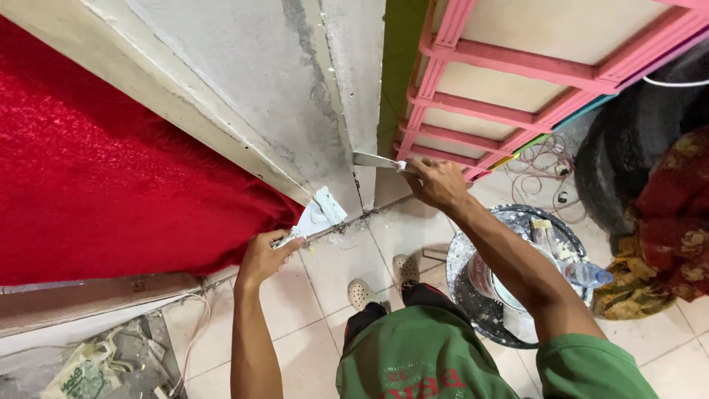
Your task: The person scrapes the edge of a wall with a putty knife and mixes joint compound between two putty knives.
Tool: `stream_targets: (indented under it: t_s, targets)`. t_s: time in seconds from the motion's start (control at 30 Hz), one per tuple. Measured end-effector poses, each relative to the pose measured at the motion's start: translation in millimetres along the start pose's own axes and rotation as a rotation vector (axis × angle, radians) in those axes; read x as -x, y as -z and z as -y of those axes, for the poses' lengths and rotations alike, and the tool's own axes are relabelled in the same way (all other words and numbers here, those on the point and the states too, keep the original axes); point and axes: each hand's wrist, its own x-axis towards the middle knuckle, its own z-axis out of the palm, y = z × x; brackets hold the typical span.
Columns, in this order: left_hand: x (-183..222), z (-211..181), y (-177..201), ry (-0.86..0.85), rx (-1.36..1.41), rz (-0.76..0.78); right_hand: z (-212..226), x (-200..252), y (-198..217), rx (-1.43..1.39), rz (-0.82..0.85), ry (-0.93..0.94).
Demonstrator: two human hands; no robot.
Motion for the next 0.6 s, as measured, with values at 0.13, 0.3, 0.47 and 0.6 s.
stream_targets:
  t_s: [0.13,0.3,0.47,0.6]
  targets:
    - [2.5,2.8,3.3,0.017,0.025,0.003,-10.4,26.5,4.3,0.032,0.034,-0.099]
    - [11.0,2.6,5.1,0.047,0.044,-0.008,-1.0,17.0,1.6,-0.04,-0.062,0.089]
    - [11.2,-0.9,4.2,0.029,-0.017,-0.02,16.1,-5.0,-1.2,-0.055,-0.054,0.069]
    - [5.1,2.1,6.0,-0.019,-0.005,0.002,16.6,15.2,-5.4,0.026,0.002,-0.076]
